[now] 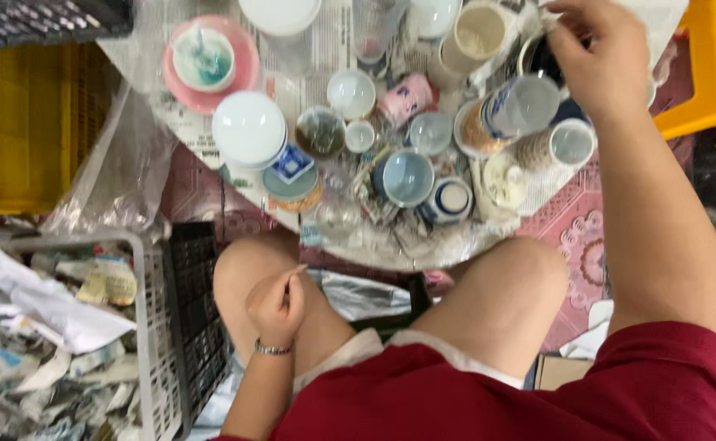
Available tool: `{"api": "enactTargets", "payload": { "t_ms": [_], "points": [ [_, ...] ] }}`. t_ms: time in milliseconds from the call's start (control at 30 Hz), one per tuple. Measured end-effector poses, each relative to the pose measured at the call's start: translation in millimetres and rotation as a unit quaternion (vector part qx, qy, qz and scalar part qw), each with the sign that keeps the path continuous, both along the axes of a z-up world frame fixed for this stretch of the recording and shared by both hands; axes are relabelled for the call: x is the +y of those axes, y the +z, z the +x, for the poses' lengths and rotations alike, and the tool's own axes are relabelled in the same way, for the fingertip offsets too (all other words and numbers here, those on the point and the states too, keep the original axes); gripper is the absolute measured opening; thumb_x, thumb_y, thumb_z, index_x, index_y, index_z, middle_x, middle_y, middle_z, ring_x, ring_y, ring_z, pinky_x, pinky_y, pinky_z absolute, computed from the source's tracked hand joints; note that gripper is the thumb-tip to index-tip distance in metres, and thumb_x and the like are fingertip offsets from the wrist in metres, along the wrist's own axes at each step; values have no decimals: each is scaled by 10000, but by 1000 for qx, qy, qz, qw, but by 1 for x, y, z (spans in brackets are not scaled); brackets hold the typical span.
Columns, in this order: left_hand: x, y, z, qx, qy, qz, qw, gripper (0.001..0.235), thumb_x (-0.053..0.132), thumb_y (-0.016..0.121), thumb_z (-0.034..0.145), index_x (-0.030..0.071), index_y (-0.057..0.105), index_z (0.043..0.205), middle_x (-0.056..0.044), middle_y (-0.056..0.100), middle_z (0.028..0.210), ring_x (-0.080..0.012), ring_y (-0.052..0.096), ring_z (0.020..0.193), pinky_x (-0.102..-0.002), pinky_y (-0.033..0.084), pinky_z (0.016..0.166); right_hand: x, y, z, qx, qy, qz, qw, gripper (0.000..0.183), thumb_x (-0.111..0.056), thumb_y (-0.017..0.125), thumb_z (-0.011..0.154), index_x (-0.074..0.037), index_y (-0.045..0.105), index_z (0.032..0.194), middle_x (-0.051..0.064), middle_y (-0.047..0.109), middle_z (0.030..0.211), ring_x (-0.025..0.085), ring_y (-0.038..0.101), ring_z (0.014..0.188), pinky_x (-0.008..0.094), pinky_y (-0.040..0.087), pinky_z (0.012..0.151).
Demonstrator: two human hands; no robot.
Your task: The person sits on the floor and wraps various ceramic items, including cups, bowls, and plates, using pieces of newspaper. They fold the paper around each item and place the wrapped objects into a pile on the floor.
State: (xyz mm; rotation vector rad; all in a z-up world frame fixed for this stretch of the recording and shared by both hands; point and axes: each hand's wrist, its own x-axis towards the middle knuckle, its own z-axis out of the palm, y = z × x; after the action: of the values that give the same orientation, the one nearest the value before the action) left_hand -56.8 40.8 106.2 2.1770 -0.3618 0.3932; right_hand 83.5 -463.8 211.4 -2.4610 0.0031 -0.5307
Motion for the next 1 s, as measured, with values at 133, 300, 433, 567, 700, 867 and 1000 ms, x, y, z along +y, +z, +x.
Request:
{"api": "enactTargets", "payload": {
  "t_ms": [133,300,433,567,700,867,1000],
  "points": [
    [-3,2,14,24,1,4,1000,117,-20,677,858,35,768,906,-74,625,684,-209,548,544,-351,433,543,-18,-21,68,66,-17,-63,996,251,-209,758,1042,-47,760,1235,130,762,1047,253,734,888,361,560,765],
    [-9,2,33,58,2,-20,998,110,-26,667,853,25,748,906,-31,601,629,-176,539,530,-331,424,541,1,-40,143,134,52,-161,977,321,-410,748,1055,-117,774,1182,128,766,1109,304,717,967,454,542,917],
    [-15,2,45,80,8,-21,997,128,-34,665,842,27,756,908,-18,611,620,-170,532,524,-326,414,533,52,-69,187,251,71,-450,854,576,-658,739,805,-142,820,1048,146,768,1055,370,664,1045,606,357,975],
    [-19,0,48,79,-10,0,997,118,-21,676,825,39,755,890,-26,604,626,-177,543,538,-333,428,546,76,-109,210,405,37,-460,789,723,-760,718,807,-83,820,1038,156,771,1096,348,650,1144,577,248,1139],
    [-18,0,44,80,-31,-46,995,130,-29,659,831,31,754,895,-3,622,612,-159,549,520,-321,443,546,65,-151,228,408,-9,-371,834,797,-767,797,687,-92,755,1108,192,742,1074,374,668,1045,587,238,1096],
    [-11,-1,44,100,-40,-64,992,107,-20,667,830,20,748,887,-13,627,607,-170,569,531,-318,445,550,40,-173,238,356,-26,-421,834,362,-372,743,803,-92,824,1017,173,770,1036,364,707,994,646,339,1052],
    [-8,1,42,91,-32,-80,992,104,-19,661,854,21,739,911,-13,662,653,-168,613,582,-312,476,588,11,-147,234,336,-2,-366,868,347,-428,753,939,-161,816,1152,137,785,978,366,725,863,558,523,778]
  ]
}}
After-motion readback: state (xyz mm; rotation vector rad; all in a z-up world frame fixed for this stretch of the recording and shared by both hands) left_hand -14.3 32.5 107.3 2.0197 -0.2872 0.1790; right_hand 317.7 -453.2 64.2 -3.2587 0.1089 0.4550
